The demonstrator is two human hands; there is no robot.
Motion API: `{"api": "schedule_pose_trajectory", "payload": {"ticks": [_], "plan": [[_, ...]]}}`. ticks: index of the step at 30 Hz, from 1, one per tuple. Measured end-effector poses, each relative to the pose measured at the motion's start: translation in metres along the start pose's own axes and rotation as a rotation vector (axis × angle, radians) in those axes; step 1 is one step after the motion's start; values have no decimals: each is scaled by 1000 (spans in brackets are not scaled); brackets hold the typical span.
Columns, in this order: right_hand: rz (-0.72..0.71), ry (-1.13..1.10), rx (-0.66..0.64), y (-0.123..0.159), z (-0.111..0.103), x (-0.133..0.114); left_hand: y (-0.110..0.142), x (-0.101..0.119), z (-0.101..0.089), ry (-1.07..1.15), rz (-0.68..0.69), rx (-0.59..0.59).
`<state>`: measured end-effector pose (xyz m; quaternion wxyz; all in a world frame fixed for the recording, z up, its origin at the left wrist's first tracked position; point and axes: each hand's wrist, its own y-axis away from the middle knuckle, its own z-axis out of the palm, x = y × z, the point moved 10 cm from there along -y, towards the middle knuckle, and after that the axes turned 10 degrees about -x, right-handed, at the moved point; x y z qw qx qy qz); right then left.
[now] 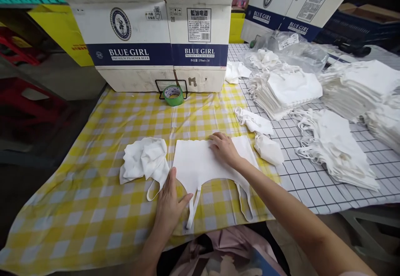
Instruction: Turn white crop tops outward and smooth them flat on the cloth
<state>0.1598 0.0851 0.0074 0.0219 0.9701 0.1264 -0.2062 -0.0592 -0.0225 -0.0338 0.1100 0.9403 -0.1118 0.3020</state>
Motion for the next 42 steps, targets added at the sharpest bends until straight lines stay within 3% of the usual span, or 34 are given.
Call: {"api": "schedule_pose_trajectory", "payload": {"ticks": [7,20,23,27,30,34,36,38,42], "plan": [[33,-101,-62,-25,16,-5,2,-2,-4,174,57,-66],[41,-550,-105,-22,13,-3,6,-3,-8,235,-3,-25],[11,-664,-151,-20,9,-7,4,7,-19,200,-29,85],[-40,-909,-239,-17,5,-20,-24,43,-45,227,95,201],[-90,-1157,-328,-12,2,-37,-67,70,-58,349,196,99],[-88,-1295,-331,-2,-11,-45,-113,87,-44,780,164,-302],[-31,-1335,-299,4,-17,-39,-120,93,-38,898,131,-412],[26,-1371,-315,11,-19,-35,-121,95,-35,983,107,-451],[54,-1474,-520,27,-12,-45,-116,98,-31,1151,64,-465]]}}
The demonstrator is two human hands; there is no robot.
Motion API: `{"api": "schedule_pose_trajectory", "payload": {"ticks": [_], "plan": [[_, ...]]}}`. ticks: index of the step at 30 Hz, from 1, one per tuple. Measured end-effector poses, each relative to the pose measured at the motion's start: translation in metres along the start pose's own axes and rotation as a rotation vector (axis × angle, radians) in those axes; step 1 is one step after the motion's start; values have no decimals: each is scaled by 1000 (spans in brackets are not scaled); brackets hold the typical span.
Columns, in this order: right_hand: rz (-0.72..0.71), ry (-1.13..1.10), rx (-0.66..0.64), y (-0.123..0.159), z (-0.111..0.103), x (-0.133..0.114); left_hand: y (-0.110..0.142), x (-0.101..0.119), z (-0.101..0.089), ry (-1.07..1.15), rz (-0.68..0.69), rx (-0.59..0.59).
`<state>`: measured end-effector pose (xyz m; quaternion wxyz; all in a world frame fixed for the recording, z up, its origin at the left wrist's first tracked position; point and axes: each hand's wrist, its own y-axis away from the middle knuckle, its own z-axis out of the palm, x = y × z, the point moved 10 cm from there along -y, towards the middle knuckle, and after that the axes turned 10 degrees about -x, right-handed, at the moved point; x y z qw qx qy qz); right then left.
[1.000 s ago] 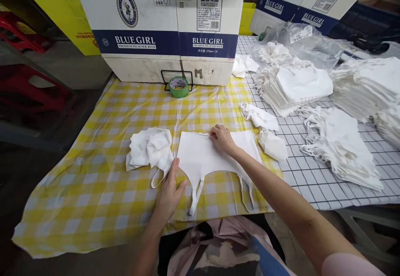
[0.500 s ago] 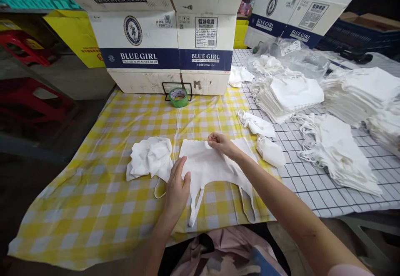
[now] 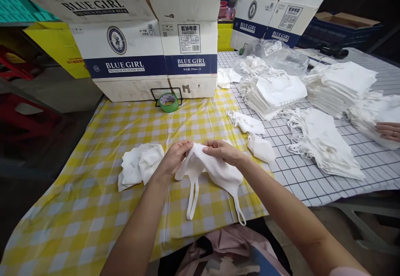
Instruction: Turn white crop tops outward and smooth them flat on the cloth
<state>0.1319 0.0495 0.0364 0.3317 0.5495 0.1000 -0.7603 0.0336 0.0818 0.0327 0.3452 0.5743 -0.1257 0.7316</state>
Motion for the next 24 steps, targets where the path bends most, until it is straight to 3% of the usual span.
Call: {"api": "schedule_pose_trajectory", "payload": {"ticks": [4,24], "plan": [[60,-84,-77,5,9,8,5,-2,6,76,-15,5],[49,-203,-61,21,12,13,8,-3,31,55,-46,-16]]}}
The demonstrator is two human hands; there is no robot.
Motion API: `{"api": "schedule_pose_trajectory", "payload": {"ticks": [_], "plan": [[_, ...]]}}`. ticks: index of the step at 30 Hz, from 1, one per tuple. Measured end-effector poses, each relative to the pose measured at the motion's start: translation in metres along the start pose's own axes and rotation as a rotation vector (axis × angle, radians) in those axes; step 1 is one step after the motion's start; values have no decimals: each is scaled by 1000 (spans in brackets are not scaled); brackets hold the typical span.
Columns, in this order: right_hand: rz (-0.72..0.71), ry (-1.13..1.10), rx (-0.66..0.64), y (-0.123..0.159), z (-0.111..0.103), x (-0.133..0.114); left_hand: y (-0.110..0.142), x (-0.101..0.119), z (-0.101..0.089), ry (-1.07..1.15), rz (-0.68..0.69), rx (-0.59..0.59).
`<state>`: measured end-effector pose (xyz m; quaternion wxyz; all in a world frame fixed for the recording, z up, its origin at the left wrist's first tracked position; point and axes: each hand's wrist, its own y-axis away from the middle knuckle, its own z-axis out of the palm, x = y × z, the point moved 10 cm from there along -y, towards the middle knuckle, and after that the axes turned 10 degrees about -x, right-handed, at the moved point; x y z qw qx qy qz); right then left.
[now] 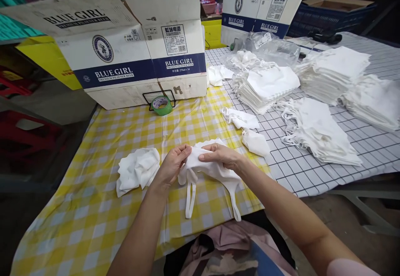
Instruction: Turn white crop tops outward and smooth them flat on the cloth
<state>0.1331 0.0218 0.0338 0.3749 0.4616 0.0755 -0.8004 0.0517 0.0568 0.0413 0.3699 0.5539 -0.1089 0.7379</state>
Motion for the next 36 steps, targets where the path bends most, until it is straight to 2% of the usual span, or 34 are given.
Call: {"api": "schedule_pose_trajectory", "payload": {"ticks": [8,24,29,36], "plan": [[-55,-9,117,-2,-2,-2,1,-1,4,13,26,18],[-133,-35,147,-6,-8,0,1,-3,1,63,38,47],[-101,-41,131,-5,-4,0,1,-3,-1,59,39,50],[-105,-4,221,-7,-11,0,1,-3,-1,41,43,41]]}}
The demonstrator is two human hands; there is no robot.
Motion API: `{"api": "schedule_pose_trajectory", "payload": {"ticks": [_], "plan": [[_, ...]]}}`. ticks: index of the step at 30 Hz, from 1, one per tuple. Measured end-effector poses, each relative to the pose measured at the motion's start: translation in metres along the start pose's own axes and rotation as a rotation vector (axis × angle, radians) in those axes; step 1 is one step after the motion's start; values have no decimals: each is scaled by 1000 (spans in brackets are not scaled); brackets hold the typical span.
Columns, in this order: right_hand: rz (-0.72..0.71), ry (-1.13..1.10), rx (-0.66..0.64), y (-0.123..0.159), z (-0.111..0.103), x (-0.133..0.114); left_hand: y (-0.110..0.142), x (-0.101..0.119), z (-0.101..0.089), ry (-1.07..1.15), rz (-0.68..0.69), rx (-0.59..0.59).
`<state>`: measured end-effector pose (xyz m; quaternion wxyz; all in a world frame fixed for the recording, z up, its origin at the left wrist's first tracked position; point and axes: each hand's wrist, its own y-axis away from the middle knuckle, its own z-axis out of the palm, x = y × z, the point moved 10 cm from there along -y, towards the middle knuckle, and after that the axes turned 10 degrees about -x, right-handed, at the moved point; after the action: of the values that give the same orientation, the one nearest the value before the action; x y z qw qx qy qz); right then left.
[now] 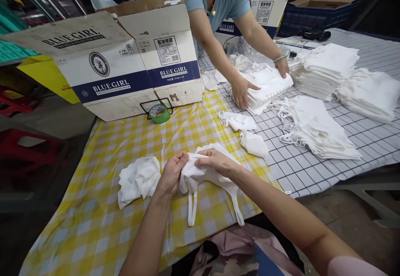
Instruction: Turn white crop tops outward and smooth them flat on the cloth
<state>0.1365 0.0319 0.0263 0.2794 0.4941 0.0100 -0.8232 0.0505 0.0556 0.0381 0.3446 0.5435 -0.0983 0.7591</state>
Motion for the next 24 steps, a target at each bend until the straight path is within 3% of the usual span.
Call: {"api": "schedule_pose_trajectory", "payload": {"ticks": [7,15,19,24], "plan": [[13,0,-93,4,4,0,0,0,-2,8,-10,30],[-11,-47,-108,9,-3,-5,-5,-4,0,-1,-61,33],[-45,-28,-84,13,-14,-15,-12,-6,11,-5,-126,-15],[-50,-11,-70,24,-25,-35,-22,6,40,-69,-199,-180]]}}
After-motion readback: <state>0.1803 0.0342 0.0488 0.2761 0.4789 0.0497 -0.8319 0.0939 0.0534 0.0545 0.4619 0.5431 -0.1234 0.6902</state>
